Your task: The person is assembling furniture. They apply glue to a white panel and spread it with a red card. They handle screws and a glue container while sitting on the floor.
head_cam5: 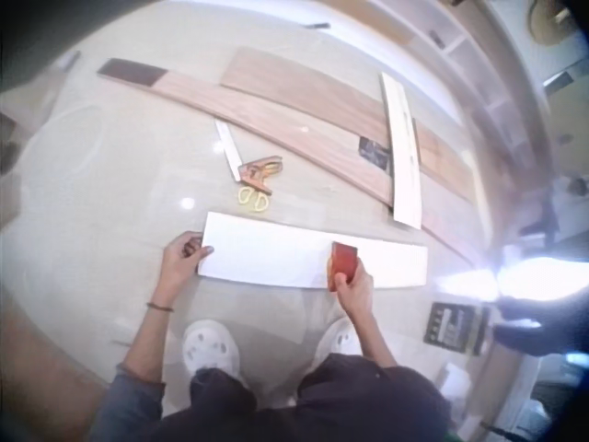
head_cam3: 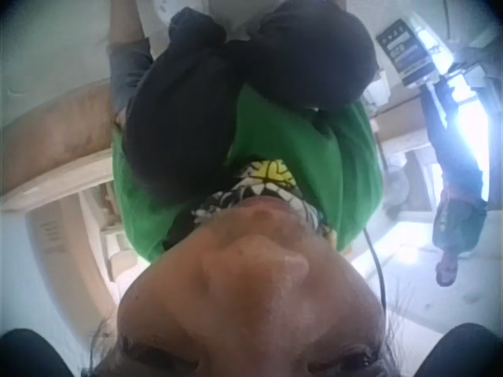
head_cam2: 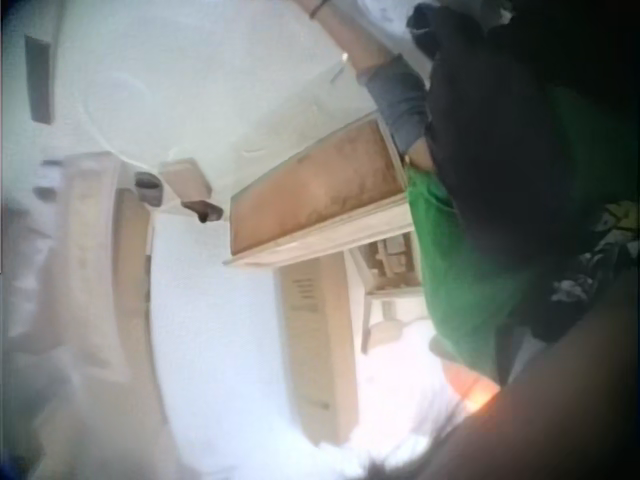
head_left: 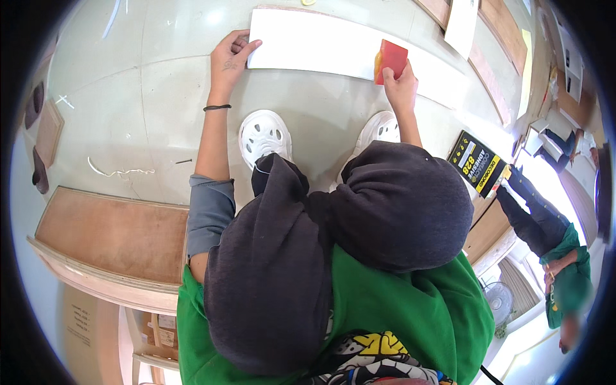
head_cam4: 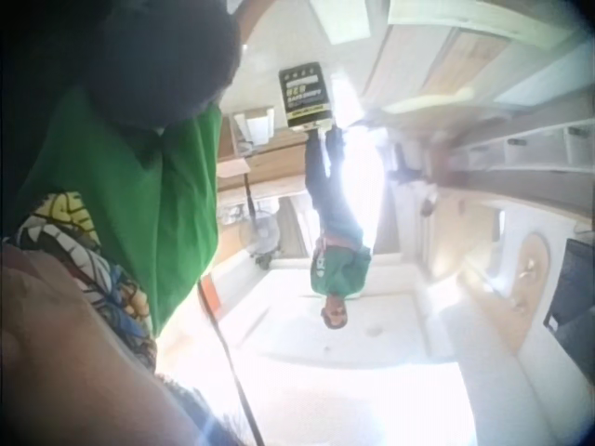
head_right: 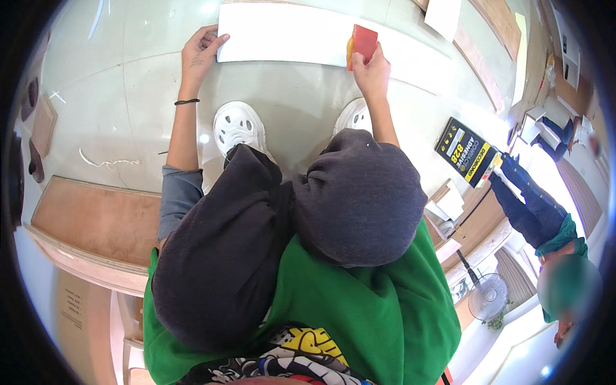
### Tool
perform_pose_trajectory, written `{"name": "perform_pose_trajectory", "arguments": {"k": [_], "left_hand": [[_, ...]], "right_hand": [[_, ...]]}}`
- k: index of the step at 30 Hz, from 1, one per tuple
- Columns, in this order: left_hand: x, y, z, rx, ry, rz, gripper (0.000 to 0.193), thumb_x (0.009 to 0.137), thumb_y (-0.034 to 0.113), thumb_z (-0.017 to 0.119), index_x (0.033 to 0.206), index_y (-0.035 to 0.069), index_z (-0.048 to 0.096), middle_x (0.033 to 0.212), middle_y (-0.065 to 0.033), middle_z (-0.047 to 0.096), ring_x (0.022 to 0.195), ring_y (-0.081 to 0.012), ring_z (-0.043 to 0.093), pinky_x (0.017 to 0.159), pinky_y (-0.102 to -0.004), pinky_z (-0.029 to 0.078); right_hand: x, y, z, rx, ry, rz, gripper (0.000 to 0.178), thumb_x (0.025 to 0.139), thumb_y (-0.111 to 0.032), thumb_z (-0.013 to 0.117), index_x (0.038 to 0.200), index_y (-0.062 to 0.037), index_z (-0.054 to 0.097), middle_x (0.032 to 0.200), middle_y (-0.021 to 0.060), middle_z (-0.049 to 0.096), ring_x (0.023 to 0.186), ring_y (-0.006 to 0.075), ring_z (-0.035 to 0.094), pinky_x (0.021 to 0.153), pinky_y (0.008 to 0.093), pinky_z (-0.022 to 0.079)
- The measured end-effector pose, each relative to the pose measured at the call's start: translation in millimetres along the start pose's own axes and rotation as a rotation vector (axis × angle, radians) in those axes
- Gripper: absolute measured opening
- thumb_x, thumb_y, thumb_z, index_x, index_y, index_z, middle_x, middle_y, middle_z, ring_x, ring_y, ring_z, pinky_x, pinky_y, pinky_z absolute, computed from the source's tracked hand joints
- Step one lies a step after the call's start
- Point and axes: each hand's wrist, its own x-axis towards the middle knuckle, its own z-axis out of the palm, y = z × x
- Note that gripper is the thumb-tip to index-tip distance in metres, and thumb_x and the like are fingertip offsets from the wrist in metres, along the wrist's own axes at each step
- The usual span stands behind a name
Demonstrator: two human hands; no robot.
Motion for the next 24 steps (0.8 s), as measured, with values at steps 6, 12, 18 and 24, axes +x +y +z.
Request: {"name": "perform_pose_trajectory", "arguments": {"k": [6,12,18,24], "left_hand": [[-2.5,-2.2,-2.1,-0.005,0.005,0.009,0.033,0.085,0.017,0.078,0.113,0.002,0.071,0.078,0.0001,0.062,0.068,-0.0076,0.054,0.060,-0.0225,0.047],[2.0,-0.2,-4.1,0.002,-0.021,0.035,0.033,0.086,0.016,0.077,0.114,0.001,0.071,0.081,-0.0013,0.064,0.068,-0.0087,0.055,0.063,-0.0219,0.048],[3.4,1.9,-6.7,-0.050,-0.056,-0.026,0.033,0.085,0.014,0.077,0.114,0.000,0.070,0.081,-0.0022,0.064,0.070,-0.0090,0.057,0.064,-0.0229,0.050],[5.7,-12.1,-7.3,-0.127,-0.054,-0.026,0.037,0.082,0.017,0.080,0.114,-0.001,0.070,0.080,-0.0026,0.065,0.069,-0.0092,0.058,0.064,-0.0233,0.050]], "right_hand": [[-5.1,-43.3,34.8,-0.053,0.018,-0.194,0.035,0.081,-0.017,0.062,0.109,0.0041,0.059,0.100,0.0212,0.062,0.081,0.0359,0.065,0.074,0.0441,0.053],[-0.4,-80.5,79.8,0.088,-0.064,-0.231,0.038,0.082,-0.018,0.061,0.116,0.0009,0.061,0.097,0.0206,0.068,0.087,0.0325,0.067,0.081,0.0396,0.053],[26.5,-88.1,54.2,0.371,0.008,-0.165,0.034,0.080,-0.017,0.064,0.108,0.0025,0.063,0.093,0.0212,0.071,0.086,0.0312,0.070,0.080,0.0390,0.054],[48.9,-55.5,9.6,0.079,0.102,-0.194,0.028,0.079,-0.016,0.062,0.101,0.0016,0.063,0.088,0.0215,0.068,0.079,0.0351,0.068,0.077,0.0420,0.054]]}}
